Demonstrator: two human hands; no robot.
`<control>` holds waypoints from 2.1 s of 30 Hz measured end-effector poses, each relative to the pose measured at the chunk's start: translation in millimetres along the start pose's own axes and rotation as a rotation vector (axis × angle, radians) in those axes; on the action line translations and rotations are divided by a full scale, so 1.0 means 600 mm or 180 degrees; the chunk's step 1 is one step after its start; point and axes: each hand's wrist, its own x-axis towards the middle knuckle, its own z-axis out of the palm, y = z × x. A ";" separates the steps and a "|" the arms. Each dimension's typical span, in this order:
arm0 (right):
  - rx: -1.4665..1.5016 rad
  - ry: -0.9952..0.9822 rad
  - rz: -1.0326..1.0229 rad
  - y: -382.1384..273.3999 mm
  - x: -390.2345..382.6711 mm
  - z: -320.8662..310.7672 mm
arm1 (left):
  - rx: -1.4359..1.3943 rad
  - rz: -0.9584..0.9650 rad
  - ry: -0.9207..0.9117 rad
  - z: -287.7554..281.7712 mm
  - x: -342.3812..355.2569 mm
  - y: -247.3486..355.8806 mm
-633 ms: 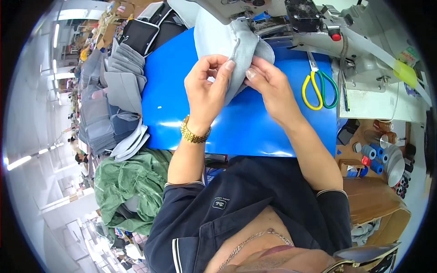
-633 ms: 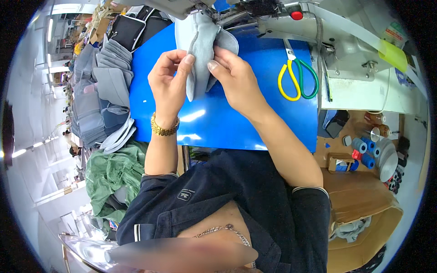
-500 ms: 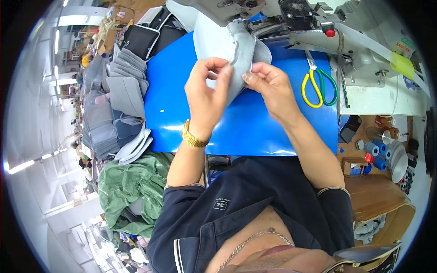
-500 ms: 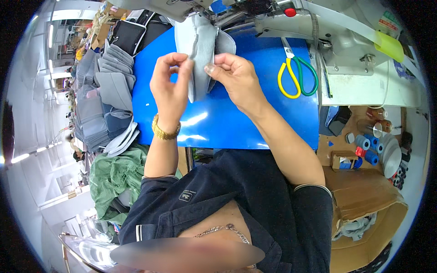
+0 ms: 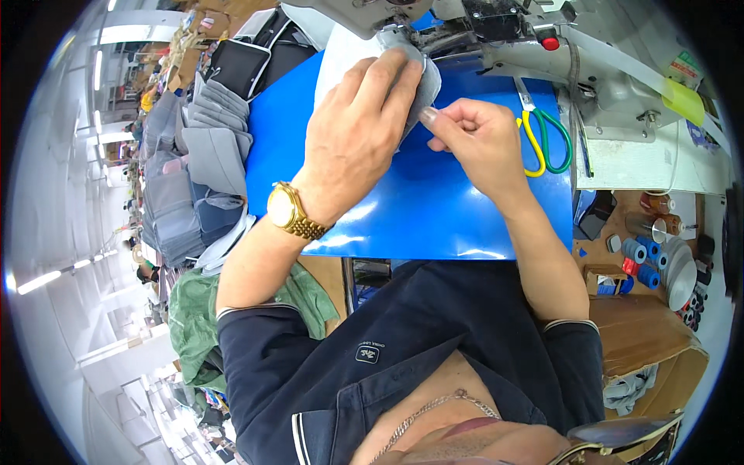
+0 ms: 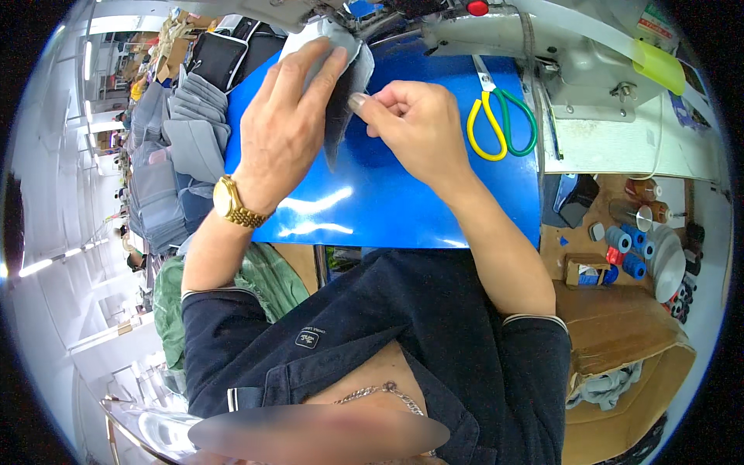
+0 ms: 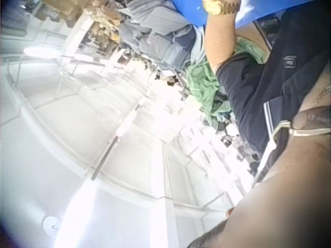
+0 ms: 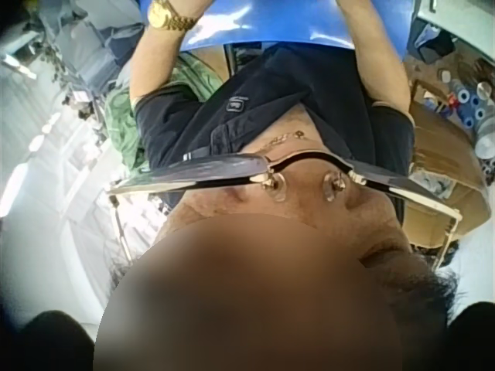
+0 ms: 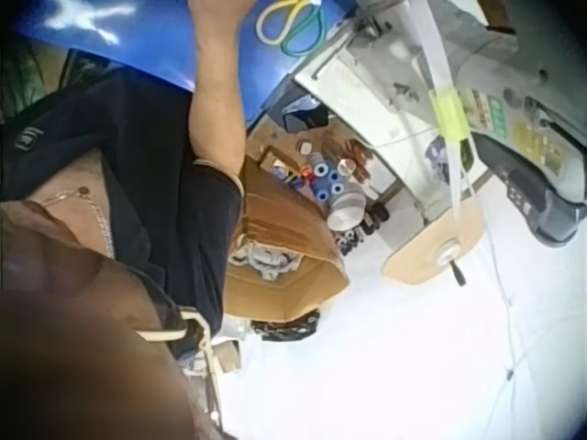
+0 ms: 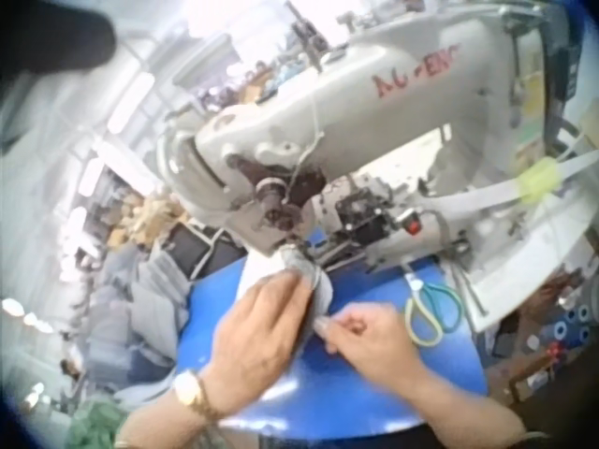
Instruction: Sewing together grey fabric panels and bag components using an industrial sewing machine.
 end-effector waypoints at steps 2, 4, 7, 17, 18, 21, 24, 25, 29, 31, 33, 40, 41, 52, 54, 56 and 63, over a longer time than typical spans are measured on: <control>-0.0977 0.0099 -0.0311 0.001 0.009 0.005 | 0.0198 0.0020 -0.0094 -0.005 0.007 0.005; -0.1322 0.0056 -0.0413 -0.007 0.020 0.013 | 0.0429 0.0043 -0.0185 -0.011 0.007 0.008; -0.1598 0.0027 -0.0352 0.000 0.026 0.018 | 0.0856 0.0504 -0.0274 0.000 0.003 0.001; -0.0733 -0.0367 -0.0229 0.053 0.024 0.022 | 0.0066 -0.0284 0.0170 0.039 -0.002 0.034; -0.0660 -0.0364 -0.0302 0.056 0.026 0.023 | -0.0061 -0.0397 0.0222 0.039 -0.002 0.036; -0.0514 -0.0311 -0.0254 0.052 0.025 0.024 | -0.0218 -0.0536 0.0319 0.047 0.001 0.035; -0.0406 -0.0298 -0.0530 0.064 0.041 0.025 | -0.0263 -0.0604 0.0456 0.064 0.005 0.029; -0.0397 -0.0306 -0.0535 0.065 0.047 0.026 | -0.0271 -0.0645 0.0552 0.070 0.008 0.026; -0.0623 -0.0087 -0.0434 0.056 0.063 0.030 | -0.0216 -0.0775 0.0653 0.085 0.014 0.022; -0.0861 0.0020 -0.0421 0.059 0.074 0.034 | -0.0313 -0.1006 0.0776 0.093 0.019 0.024; -0.1245 0.0215 -0.0990 0.081 0.081 0.042 | -0.0397 -0.1043 0.0897 0.099 0.022 0.026; -0.0511 -0.0115 -0.0759 0.100 0.076 0.040 | -0.0630 -0.1415 0.1451 0.127 0.022 0.034; -0.0310 -0.0213 -0.0737 0.106 0.080 0.036 | -0.0607 -0.1477 0.1529 0.131 0.028 0.034; 0.0202 -0.0811 0.0122 0.053 0.093 -0.003 | -0.1782 -0.1297 0.0617 0.102 0.014 -0.051; 0.0127 -0.0889 0.0073 0.040 0.099 -0.009 | -0.1935 -0.1222 0.0610 0.109 0.011 -0.077; 0.0055 -0.0984 0.0057 0.034 0.095 -0.009 | -0.3505 -0.1716 -0.0192 0.124 -0.001 -0.089; -0.0604 -0.1439 -0.0042 0.028 0.070 -0.047 | -0.3345 -0.2222 -0.0178 0.133 0.012 -0.064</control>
